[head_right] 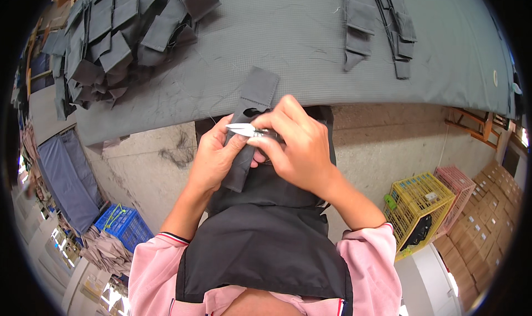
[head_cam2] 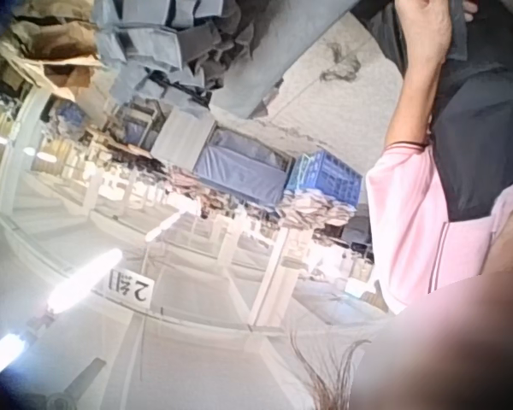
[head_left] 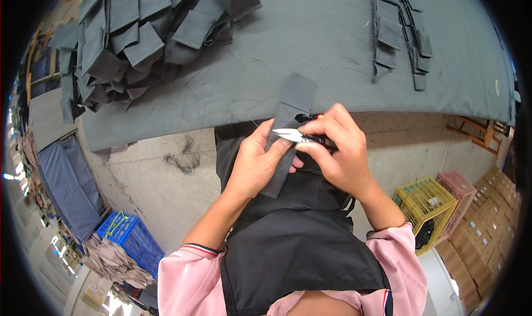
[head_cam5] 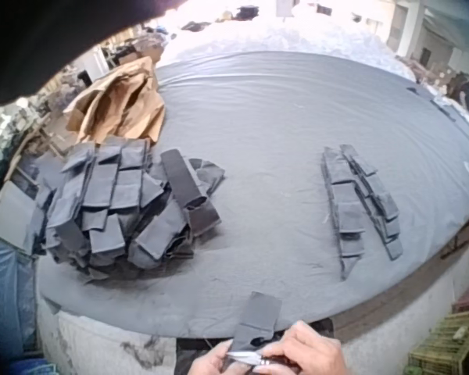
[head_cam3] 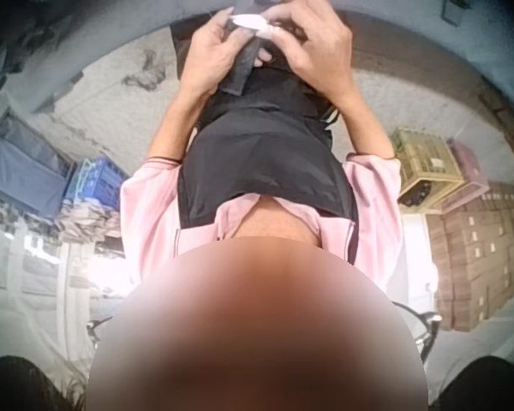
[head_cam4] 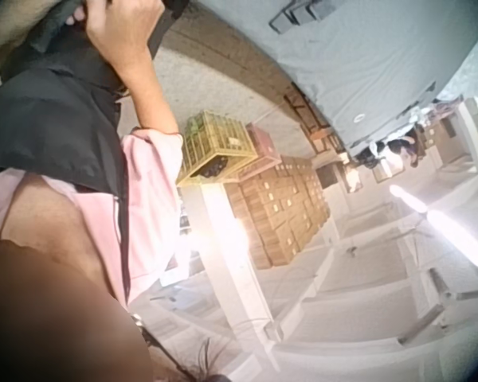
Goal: Manually trimming excess threads from sewn fabric components using small snips.
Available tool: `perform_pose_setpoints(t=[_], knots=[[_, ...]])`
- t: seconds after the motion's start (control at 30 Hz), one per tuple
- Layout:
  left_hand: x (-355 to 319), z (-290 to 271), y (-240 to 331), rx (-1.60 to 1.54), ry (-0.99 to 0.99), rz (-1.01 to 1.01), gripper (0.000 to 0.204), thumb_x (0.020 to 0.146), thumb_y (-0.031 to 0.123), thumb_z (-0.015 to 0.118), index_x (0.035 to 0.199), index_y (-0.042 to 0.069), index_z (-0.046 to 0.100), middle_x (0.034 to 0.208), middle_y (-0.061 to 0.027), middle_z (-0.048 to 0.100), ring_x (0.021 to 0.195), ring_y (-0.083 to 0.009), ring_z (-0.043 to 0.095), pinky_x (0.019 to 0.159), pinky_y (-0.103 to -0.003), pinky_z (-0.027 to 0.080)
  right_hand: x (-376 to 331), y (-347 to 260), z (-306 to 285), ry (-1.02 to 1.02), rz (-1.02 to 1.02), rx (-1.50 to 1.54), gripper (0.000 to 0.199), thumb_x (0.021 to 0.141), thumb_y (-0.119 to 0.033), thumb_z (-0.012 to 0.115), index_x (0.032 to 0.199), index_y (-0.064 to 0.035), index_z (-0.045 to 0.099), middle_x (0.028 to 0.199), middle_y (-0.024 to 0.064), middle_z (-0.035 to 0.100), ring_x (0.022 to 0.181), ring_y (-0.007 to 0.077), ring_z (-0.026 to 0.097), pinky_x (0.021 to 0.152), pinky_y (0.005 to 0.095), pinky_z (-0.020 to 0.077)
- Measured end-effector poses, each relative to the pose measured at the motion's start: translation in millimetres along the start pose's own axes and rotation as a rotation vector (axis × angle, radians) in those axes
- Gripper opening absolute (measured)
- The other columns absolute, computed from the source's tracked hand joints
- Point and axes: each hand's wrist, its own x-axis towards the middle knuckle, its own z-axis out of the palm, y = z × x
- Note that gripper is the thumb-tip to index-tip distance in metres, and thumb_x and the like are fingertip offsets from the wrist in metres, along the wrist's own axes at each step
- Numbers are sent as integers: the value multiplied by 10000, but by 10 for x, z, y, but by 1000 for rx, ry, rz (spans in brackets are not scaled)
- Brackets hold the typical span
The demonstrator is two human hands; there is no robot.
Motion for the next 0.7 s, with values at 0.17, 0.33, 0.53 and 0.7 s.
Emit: perform_pose_setpoints(t=[0.17,0.33,0.53,0.7], knots=[[-45,-30,53,172,33,-7,297,938,148,539,1164,-44,514,803,-84,647,613,-127,643,538,-246,516,40,119,-33,-184,124,103,194,706,-130,731,844,-39,631,774,52,510,634,196,561,543,309,453],[-47,-35,85,275,33,17,269,927,139,551,1134,-33,543,770,-72,656,610,-127,651,533,-248,514,40,119,-23,-197,9,6,216,682,-126,746,842,-47,624,768,52,508,602,207,548,527,307,437],[-61,17,118,483,58,81,246,933,90,532,1139,-45,525,768,-61,643,610,-102,627,545,-230,505,24,96,4,-127,-153,-147,247,636,-138,755,836,-73,627,751,39,496,578,199,524,512,310,428],[-22,13,114,466,65,56,254,913,97,548,1133,-31,543,756,-92,674,599,-131,650,560,-255,514,-35,77,-5,-7,-276,-235,245,621,-100,754,830,-65,630,721,44,492,581,210,513,533,296,428]])
